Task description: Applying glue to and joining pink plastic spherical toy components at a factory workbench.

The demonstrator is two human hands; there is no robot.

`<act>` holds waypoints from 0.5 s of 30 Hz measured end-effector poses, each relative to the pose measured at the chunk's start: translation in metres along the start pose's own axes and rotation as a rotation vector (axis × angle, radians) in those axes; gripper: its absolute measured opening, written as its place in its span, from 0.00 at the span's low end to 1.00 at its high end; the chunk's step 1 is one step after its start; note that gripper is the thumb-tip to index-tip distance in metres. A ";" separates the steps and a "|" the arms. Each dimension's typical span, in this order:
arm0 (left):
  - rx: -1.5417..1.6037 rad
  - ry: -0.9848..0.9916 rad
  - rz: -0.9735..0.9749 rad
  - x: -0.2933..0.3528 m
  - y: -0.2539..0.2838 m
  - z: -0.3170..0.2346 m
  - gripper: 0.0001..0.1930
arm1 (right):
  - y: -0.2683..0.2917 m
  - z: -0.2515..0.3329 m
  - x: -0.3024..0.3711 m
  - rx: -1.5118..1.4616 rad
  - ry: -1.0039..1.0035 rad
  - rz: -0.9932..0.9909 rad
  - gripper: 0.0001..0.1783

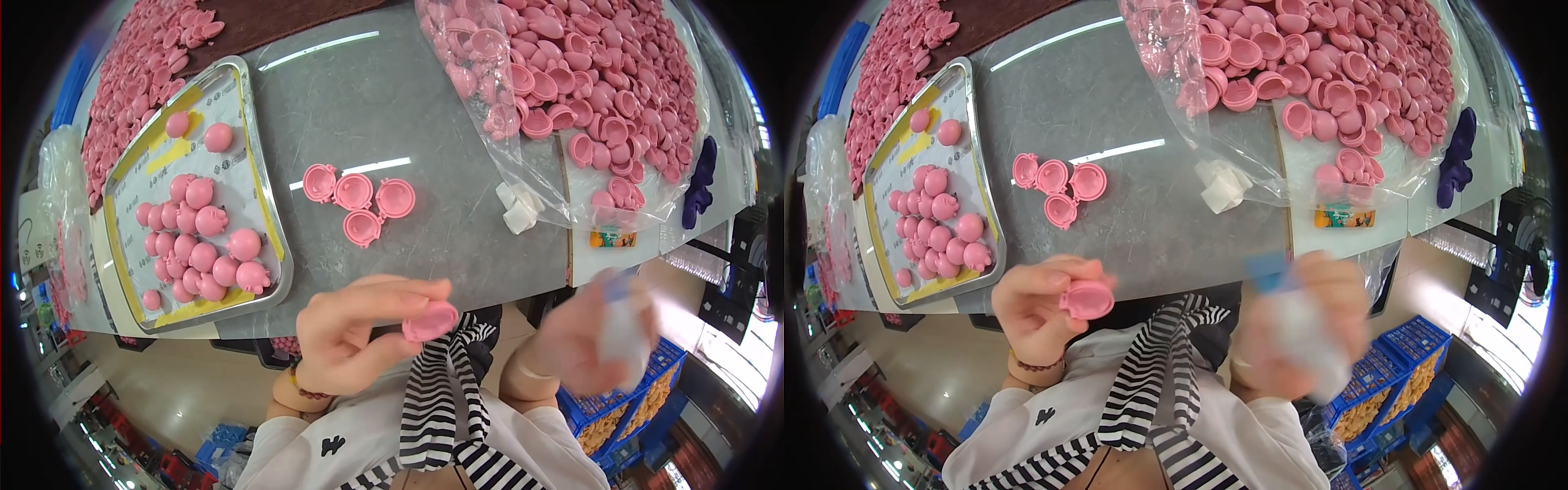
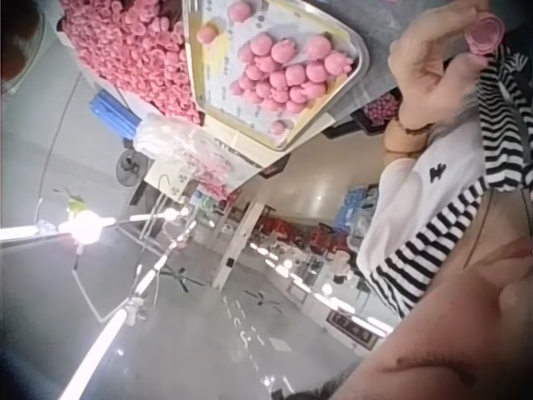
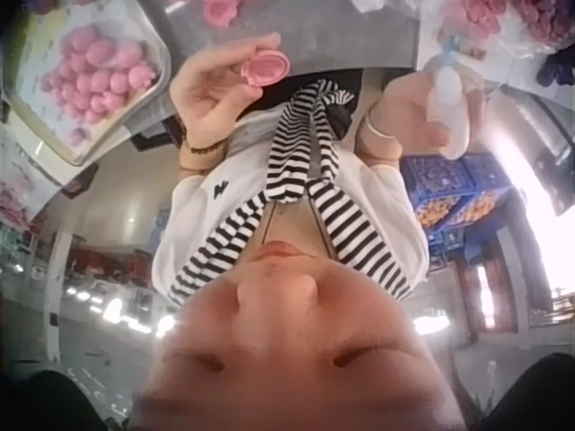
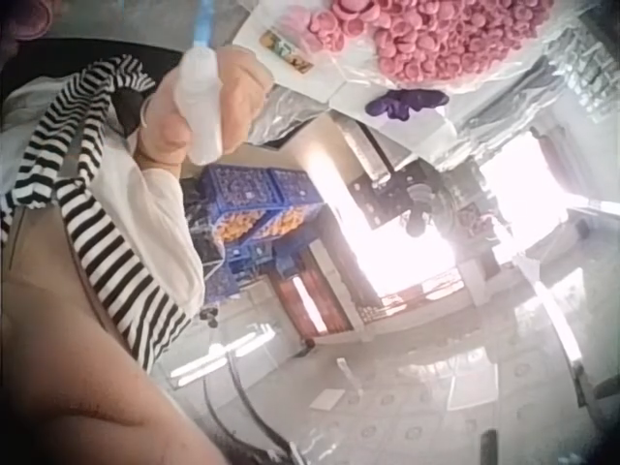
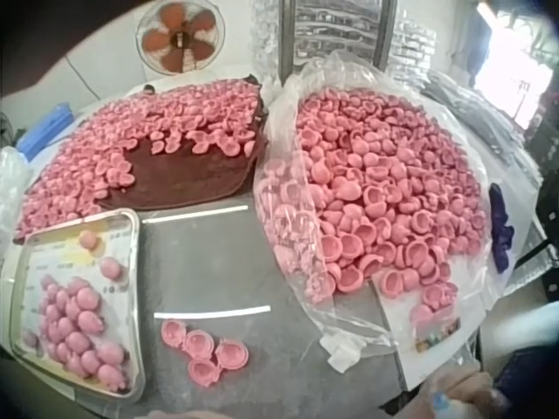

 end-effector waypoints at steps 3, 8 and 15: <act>0.544 0.111 -0.019 0.009 0.004 0.011 0.18 | 0.064 -0.021 -0.027 0.456 -0.180 -0.416 0.20; 0.888 0.400 -0.094 0.012 -0.009 0.024 0.16 | 0.181 -0.074 -0.071 0.631 -0.429 -0.348 0.22; 1.006 0.378 -0.045 0.009 -0.012 0.022 0.17 | 0.186 -0.092 -0.071 0.686 -0.451 -0.293 0.24</act>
Point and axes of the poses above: each hand's wrist, its own x-axis away from the middle knuckle, its own y-axis out of the back of the hand, z = x × y, the point moved 6 cm from there along -x, towards the middle knuckle, and after that the axes turned 8 degrees about -y, right-handed, at the moved point
